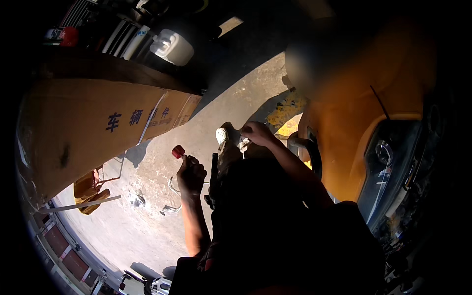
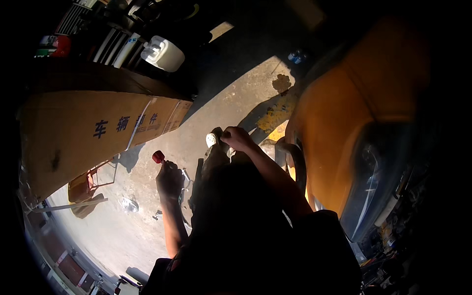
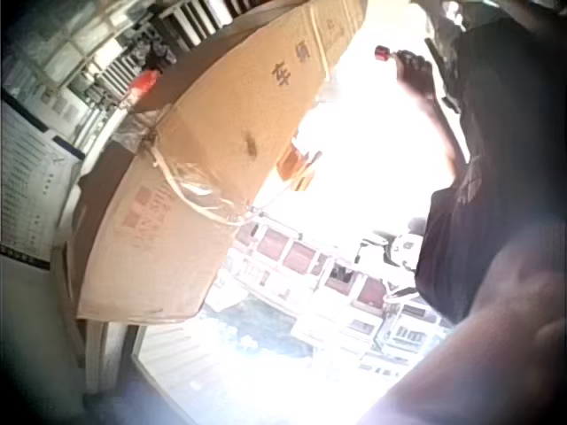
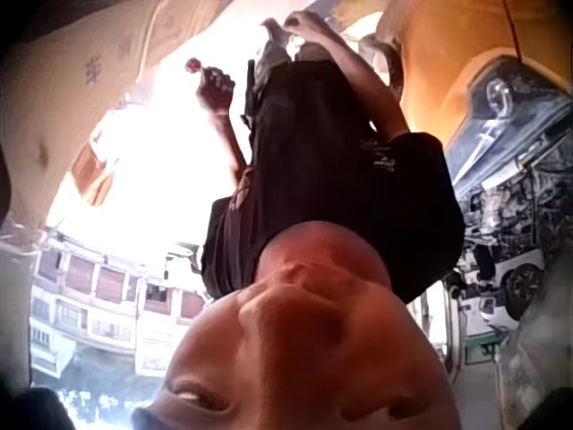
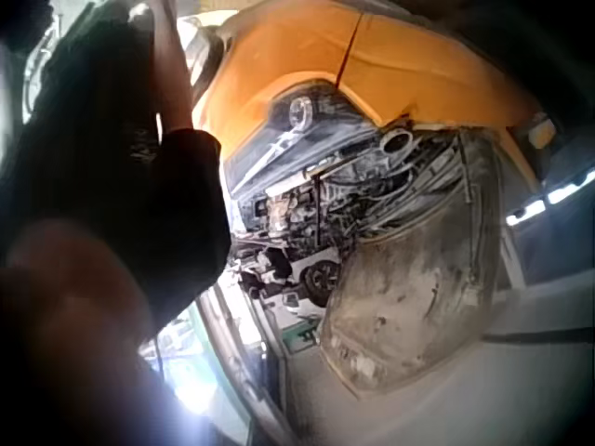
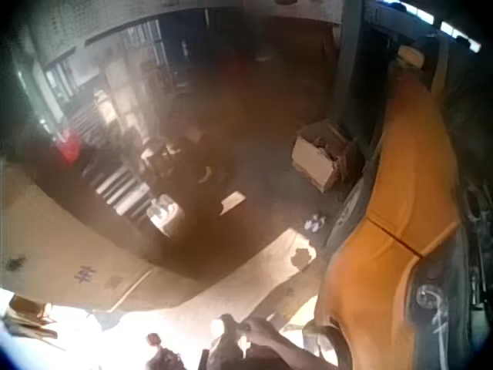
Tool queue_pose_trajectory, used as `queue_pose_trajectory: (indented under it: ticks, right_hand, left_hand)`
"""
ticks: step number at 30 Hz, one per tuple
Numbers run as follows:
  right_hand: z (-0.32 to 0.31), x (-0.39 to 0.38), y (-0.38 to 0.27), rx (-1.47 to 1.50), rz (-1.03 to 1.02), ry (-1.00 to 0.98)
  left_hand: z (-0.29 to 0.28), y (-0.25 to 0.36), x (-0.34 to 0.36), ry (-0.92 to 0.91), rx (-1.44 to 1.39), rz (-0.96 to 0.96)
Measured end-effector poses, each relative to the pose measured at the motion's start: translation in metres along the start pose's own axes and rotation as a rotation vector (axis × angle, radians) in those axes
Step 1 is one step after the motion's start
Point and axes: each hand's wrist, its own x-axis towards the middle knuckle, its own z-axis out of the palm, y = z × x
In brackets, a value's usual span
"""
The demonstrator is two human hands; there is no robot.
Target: The person connects a refrigerant can to a manifold gauge set attached to a yellow car's engine bay. They operate a blue compressor unit and repeatedly open and close valves on the gauge set while monitoring the gauges. The person shakes the can and adjusts the setup throughout the process.
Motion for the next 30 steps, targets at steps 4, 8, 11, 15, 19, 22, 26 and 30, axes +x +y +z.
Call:
queue_pose_trajectory:
  ticks: [4,8,11,15,19,22,26,30]
  right_hand:
    - [-0.067,0.069,-0.015,0.588,0.025,0.016]
    - [-0.154,0.141,0.093,0.06,0.092,0.363]
    - [-0.169,0.161,0.136,0.455,0.287,0.534]
    - [-0.214,0.206,0.142,0.616,0.534,0.612]
    - [-0.291,0.294,0.179,0.851,0.775,0.631]
    - [-0.332,0.367,0.271,0.959,0.899,0.718]
    - [-0.367,0.499,0.414,1.182,1.047,0.985]
    - [-0.387,0.596,0.52,1.34,1.172,1.133]
  left_hand:
    - [0.057,0.09,0.115,-0.003,0.133,-0.028]
    - [0.118,0.095,0.311,-0.179,-0.017,-0.249]
    - [0.181,0.083,0.396,-0.18,0.149,-0.427]
    - [0.261,0.056,0.462,0.018,0.287,-0.525]
    - [0.299,0.029,0.52,0.15,0.395,-0.538]
    - [0.28,0.003,0.534,0.21,0.409,-0.584]
    - [0.229,-0.032,0.542,0.744,0.858,-0.491]
    - [0.243,-0.065,0.597,0.835,0.291,-0.642]
